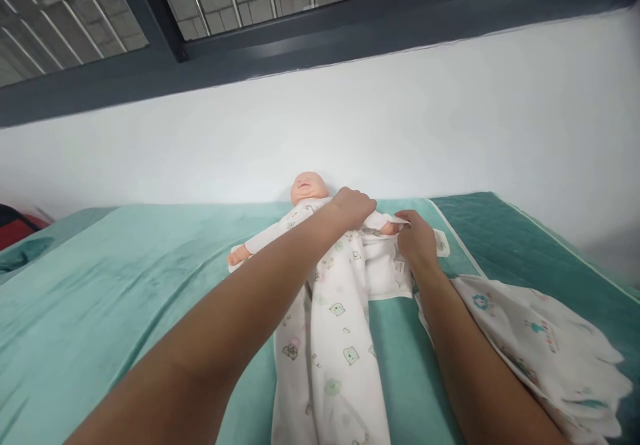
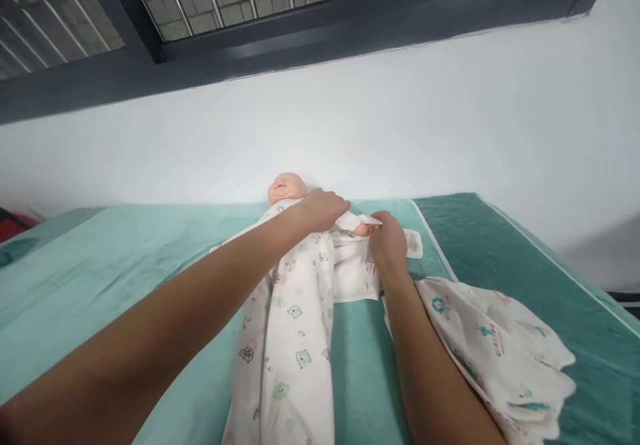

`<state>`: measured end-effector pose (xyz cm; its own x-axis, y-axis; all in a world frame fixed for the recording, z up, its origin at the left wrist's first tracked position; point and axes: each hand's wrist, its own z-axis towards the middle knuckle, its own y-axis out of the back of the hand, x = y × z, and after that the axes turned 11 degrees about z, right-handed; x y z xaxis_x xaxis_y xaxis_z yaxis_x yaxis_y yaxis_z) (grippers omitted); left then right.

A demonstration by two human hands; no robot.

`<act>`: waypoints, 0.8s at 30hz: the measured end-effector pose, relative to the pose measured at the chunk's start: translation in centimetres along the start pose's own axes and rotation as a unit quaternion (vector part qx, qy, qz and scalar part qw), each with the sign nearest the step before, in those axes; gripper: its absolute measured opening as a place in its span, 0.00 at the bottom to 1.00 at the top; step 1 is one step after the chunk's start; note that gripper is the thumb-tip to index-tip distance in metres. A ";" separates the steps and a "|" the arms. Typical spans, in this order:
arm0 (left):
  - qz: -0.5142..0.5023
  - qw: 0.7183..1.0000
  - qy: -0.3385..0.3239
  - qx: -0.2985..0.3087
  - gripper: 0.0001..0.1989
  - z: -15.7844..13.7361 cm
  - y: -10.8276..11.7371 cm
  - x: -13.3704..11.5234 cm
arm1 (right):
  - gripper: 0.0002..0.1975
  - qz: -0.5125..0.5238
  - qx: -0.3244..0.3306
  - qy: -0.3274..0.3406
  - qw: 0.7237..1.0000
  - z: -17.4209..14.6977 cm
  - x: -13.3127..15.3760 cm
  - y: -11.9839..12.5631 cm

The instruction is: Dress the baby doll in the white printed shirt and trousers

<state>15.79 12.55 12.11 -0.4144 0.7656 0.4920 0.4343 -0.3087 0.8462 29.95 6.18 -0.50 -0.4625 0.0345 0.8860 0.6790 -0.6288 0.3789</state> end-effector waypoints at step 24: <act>-0.075 0.997 0.012 -0.009 0.15 1.0 -2.0 -2.4 | 0.13 0.557 -0.077 -0.280 0.778 1.4 0.7 0.4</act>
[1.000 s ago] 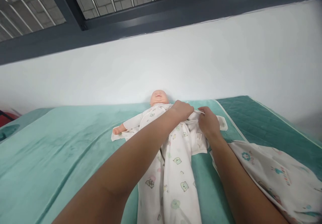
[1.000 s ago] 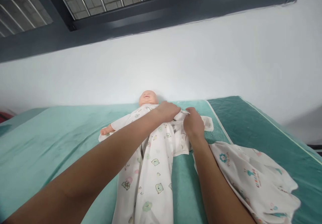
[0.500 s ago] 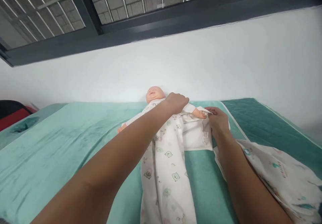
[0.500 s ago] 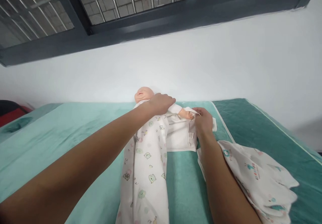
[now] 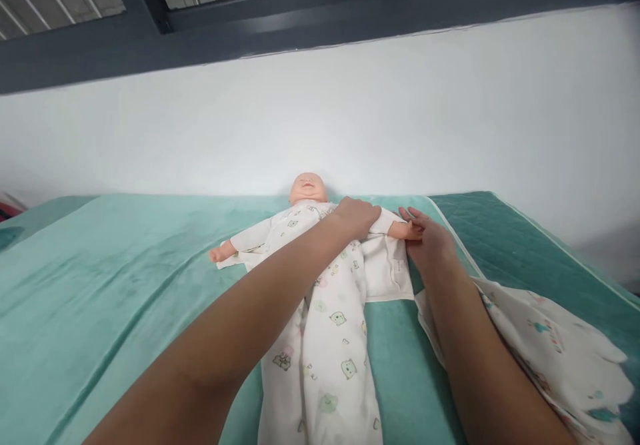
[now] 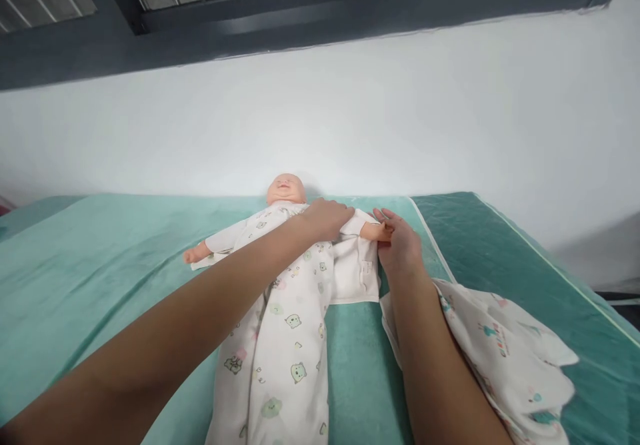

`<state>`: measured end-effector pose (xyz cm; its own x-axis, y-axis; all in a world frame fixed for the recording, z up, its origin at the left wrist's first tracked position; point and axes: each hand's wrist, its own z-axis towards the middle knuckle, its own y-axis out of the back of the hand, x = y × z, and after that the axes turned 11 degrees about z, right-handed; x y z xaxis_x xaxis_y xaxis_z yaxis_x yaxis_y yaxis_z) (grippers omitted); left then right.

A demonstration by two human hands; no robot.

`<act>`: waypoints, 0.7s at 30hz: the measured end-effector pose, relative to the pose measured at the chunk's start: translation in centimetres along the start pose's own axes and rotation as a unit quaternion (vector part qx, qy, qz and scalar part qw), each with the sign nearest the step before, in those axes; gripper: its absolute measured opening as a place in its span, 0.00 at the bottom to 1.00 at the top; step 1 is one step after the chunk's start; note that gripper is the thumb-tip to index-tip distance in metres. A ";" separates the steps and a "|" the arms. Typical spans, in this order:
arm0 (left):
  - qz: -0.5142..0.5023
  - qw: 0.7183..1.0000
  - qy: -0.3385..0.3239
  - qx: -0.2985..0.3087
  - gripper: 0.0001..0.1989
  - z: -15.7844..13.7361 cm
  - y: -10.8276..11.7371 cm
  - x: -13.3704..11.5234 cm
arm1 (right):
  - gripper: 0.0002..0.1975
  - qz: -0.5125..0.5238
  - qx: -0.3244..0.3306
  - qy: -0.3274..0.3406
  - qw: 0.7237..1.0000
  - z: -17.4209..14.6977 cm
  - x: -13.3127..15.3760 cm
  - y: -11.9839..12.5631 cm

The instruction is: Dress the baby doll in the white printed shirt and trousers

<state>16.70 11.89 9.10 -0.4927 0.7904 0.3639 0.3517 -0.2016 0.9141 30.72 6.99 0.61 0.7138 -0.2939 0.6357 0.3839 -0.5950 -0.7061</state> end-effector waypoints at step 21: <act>-0.560 0.711 0.323 -0.278 0.17 -13.2 -8.8 4.3 | 0.15 -0.447 0.307 0.255 0.800 -7.0 -5.2 -3.4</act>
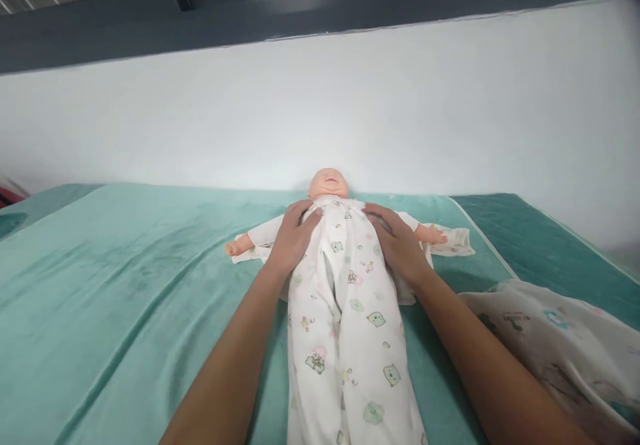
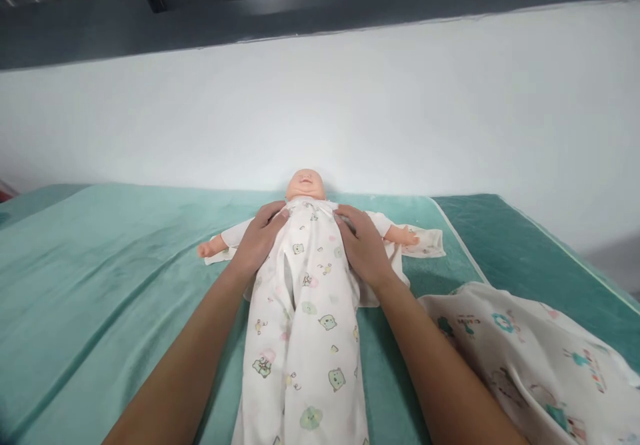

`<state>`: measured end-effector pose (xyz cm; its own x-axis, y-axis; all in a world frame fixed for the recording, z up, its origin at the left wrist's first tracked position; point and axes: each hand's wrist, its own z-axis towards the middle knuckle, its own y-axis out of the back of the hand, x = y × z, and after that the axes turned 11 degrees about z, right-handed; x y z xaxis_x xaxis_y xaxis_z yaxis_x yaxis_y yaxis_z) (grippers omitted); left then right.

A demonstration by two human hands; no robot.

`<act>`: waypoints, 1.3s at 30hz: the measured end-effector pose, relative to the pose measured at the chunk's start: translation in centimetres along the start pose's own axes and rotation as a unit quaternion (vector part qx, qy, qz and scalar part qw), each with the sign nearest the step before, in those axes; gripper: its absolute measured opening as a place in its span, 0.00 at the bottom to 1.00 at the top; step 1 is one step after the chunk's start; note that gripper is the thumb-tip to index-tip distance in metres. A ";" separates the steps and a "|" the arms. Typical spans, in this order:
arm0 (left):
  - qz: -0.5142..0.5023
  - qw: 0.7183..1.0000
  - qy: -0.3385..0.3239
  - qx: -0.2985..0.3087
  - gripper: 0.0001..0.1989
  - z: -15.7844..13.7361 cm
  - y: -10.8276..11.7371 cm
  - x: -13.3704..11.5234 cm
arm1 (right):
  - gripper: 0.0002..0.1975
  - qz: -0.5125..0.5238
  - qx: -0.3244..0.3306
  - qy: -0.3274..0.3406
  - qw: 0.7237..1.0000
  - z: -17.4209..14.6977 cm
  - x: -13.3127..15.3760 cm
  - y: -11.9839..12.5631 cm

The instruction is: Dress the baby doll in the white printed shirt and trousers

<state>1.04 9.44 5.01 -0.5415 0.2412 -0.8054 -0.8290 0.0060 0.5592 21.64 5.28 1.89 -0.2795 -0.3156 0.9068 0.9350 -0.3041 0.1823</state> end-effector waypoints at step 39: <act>0.182 0.973 -0.095 -0.107 0.20 -2.3 0.3 2.4 | 0.22 0.126 0.023 -0.156 0.979 -3.1 0.2 2.6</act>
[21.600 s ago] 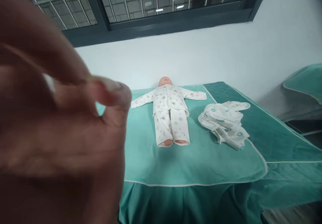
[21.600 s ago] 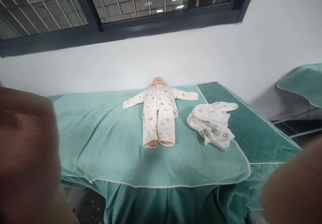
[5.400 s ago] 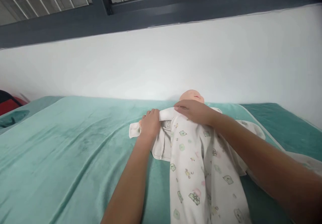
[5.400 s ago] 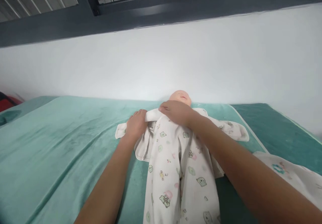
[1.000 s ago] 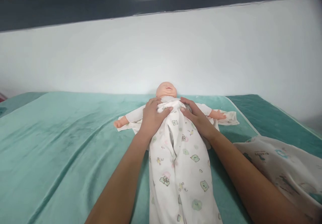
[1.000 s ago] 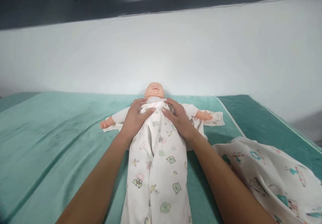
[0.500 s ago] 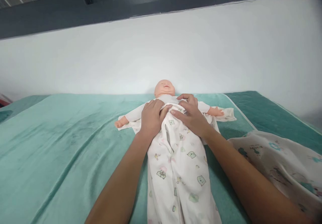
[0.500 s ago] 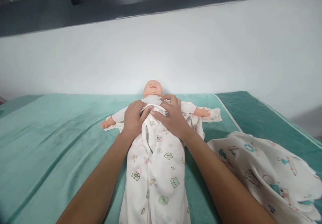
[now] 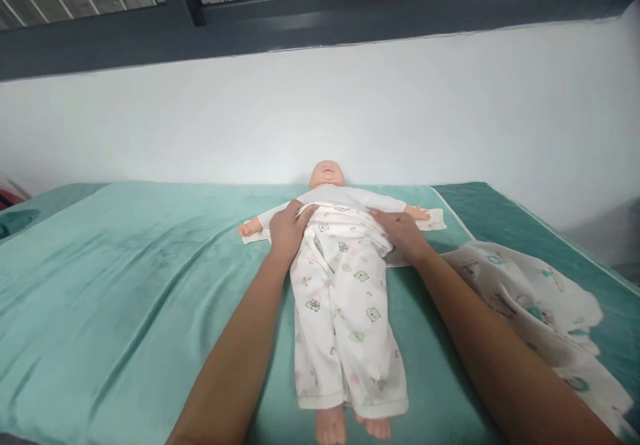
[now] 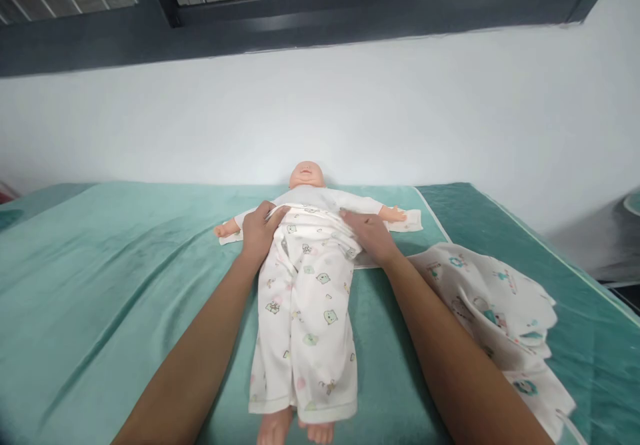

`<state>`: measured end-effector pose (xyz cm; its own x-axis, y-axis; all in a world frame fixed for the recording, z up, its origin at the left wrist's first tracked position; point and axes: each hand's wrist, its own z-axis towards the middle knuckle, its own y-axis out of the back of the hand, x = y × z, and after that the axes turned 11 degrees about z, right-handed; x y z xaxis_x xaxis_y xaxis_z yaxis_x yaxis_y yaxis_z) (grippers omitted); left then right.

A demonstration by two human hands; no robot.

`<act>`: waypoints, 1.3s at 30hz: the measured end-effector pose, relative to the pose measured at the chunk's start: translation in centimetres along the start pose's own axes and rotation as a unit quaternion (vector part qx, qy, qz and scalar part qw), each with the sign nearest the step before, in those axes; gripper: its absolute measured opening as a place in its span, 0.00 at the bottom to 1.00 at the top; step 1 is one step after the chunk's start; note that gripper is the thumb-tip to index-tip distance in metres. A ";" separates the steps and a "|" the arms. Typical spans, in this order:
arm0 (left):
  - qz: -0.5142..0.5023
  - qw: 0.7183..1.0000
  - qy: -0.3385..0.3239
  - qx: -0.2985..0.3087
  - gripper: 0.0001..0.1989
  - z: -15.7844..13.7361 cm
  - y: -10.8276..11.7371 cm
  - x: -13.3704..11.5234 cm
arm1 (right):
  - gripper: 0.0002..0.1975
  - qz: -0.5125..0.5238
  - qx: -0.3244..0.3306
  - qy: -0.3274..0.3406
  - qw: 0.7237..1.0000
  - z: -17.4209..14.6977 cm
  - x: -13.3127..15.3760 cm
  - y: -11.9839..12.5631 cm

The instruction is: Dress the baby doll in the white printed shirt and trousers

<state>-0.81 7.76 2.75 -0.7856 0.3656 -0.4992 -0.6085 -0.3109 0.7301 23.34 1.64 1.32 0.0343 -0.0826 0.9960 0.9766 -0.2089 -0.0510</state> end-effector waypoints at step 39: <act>-0.301 0.927 0.115 0.193 0.35 -11.8 4.4 -0.4 | 0.18 -0.111 0.229 -0.021 0.967 -6.6 0.9 0.1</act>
<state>-4.52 -4.13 0.65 -0.3471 0.1598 -0.9241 -0.8940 0.2412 0.3775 22.10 -4.86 1.76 -0.1873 -0.0447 0.9813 0.9521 0.2377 0.1926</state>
